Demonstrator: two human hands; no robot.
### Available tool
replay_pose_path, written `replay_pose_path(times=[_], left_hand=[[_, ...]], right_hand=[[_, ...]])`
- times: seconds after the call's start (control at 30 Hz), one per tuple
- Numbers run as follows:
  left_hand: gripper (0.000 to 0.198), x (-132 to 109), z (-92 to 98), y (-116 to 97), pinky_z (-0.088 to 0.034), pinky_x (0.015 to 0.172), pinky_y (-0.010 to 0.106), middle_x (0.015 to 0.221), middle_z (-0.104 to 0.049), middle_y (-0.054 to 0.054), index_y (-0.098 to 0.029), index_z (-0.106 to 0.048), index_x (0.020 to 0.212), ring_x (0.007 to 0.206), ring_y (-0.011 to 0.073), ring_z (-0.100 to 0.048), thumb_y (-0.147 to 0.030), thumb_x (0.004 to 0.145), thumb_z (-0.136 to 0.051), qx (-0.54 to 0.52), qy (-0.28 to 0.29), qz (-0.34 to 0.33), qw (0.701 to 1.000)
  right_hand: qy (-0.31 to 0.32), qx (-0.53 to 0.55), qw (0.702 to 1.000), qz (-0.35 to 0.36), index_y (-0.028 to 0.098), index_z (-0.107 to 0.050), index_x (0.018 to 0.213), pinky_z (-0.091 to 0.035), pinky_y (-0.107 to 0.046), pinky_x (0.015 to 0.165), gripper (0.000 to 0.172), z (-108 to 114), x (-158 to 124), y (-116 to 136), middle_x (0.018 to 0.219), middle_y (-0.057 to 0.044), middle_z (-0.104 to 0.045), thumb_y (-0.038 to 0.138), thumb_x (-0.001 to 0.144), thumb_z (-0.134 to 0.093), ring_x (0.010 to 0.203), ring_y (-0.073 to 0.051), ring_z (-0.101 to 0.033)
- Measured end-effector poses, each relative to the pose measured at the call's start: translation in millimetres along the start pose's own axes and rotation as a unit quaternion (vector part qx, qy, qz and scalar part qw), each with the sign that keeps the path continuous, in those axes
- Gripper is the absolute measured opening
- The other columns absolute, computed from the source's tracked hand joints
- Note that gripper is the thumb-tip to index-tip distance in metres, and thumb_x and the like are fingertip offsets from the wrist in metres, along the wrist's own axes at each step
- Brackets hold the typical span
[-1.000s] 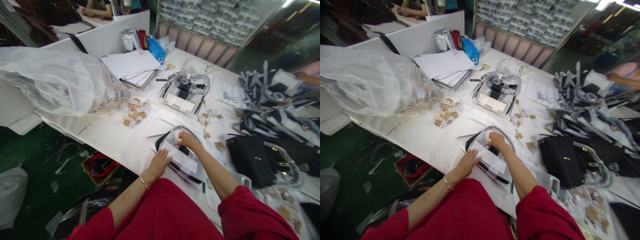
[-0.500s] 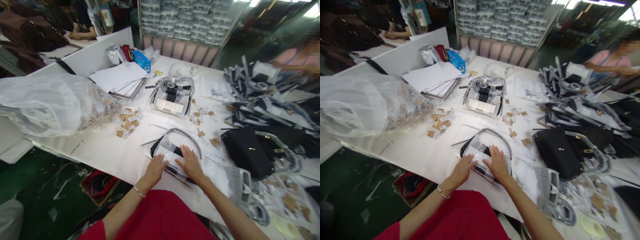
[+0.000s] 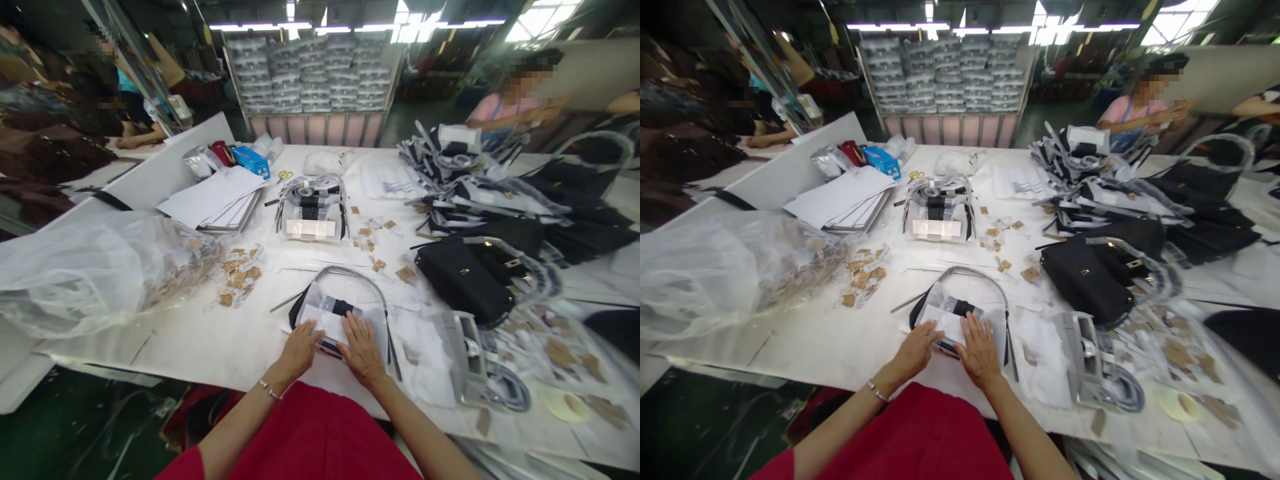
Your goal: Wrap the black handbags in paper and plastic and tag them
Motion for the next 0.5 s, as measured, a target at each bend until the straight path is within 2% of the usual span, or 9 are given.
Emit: replay_pose_path(times=[0.1,0.3,0.4,0.5], left_hand=[[0.049,2,2.2,2,-0.044,0.106,0.046,0.136,-0.055,0.013,-0.021,-0.055,0.127,0.128,0.0248,-0.051,-0.005,0.082,-0.044,0.000,0.007,-0.011,1.000],[0.042,10,11.9,-2,-0.045,0.104,0.045,0.132,-0.057,0.013,-0.021,-0.058,0.122,0.124,0.0269,-0.054,-0.011,0.081,-0.053,-0.024,0.056,0.000,0.998],[0.047,9,29.7,1,-0.047,0.102,0.041,0.140,-0.051,0.013,-0.023,-0.053,0.128,0.124,0.0264,-0.054,-0.015,0.082,-0.056,-0.064,0.044,-0.010,0.997],[0.049,0,54.7,24,-0.047,0.103,0.036,0.145,-0.047,0.010,-0.024,-0.050,0.133,0.126,0.0230,-0.052,-0.016,0.085,-0.055,-0.109,0.010,0.011,0.994]], right_hand=[[-0.001,-0.003,1.000,0.014,0.013,-0.029,0.151,-0.017,-0.053,0.117,0.064,7,-6,6,0.152,-0.016,-0.038,0.041,0.096,-0.045,0.142,-0.029,-0.031],[-0.002,0.006,0.999,0.034,0.019,-0.038,0.147,-0.027,-0.053,0.114,0.062,-2,-19,8,0.147,-0.014,-0.047,0.052,0.095,-0.045,0.133,-0.031,-0.046],[-0.026,0.003,0.999,0.037,0.022,-0.031,0.151,-0.029,-0.055,0.113,0.065,6,-19,5,0.147,-0.013,-0.047,0.049,0.094,-0.046,0.131,-0.032,-0.049],[-0.052,0.006,0.998,0.039,0.024,-0.017,0.155,-0.030,-0.056,0.111,0.071,22,-25,7,0.145,-0.012,-0.049,0.043,0.093,-0.047,0.128,-0.034,-0.052]])
Point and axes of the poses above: each hand's wrist, its own x-axis towards the middle knuckle, its own z-axis out of the back of the hand, y = z × x, the point moved 6 cm from there along x, towards the middle knuckle
